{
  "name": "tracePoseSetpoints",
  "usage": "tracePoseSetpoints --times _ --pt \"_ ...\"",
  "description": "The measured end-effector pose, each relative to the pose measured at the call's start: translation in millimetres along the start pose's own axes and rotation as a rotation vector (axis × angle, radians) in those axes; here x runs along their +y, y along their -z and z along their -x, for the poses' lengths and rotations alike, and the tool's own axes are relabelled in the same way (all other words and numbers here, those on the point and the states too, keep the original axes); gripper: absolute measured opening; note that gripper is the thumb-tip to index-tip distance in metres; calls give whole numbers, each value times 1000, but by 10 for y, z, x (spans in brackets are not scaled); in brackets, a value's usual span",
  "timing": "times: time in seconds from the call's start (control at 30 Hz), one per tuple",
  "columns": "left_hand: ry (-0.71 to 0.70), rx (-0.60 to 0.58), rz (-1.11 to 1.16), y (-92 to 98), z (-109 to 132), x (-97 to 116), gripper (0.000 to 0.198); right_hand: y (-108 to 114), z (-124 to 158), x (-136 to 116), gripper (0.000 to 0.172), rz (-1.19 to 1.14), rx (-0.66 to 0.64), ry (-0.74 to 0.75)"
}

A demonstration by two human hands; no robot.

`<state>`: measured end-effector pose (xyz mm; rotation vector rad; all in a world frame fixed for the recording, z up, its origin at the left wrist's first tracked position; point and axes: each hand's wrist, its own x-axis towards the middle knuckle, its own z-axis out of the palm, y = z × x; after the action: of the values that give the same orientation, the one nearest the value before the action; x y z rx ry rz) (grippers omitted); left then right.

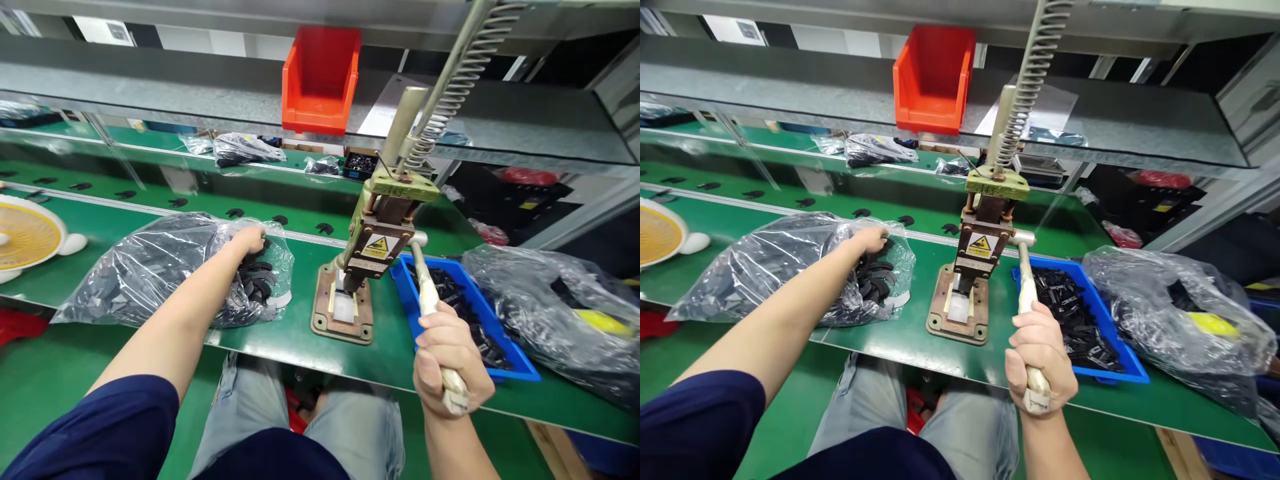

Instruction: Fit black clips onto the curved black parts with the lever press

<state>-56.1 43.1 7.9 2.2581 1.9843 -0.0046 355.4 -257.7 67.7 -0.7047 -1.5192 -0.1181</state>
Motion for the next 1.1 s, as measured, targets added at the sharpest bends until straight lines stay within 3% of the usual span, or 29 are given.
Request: tracePoseSetpoints --times 0.27,0.47,0.67,0.77,0.83,0.87,0.93,1.1 --pt "-9 -118 -26 -168 -187 -117 74 20 27 18 15 21 -10 14" --pt "-83 -200 -28 -97 -94 -60 57 -4 31 12 15 4 9 11" --pt "-158 -148 -8 40 79 63 33 1 28 -8 14 10 -7 7" --pt "-230 -10 173 48 274 296 32 5 39 -17 14 6 -13 2" --pt "-240 51 434 -11 492 567 34 1 49 -19 14 3 -4 -9" --pt "-234 25 586 -61 619 731 35 -3 52 -19 14 0 0 -13" --pt "-171 -167 944 -188 871 1078 34 -9 55 -21 14 -6 4 -16" --pt "-222 -439 1265 -446 1201 1739 32 -2 48 -25 14 -10 -11 -18"
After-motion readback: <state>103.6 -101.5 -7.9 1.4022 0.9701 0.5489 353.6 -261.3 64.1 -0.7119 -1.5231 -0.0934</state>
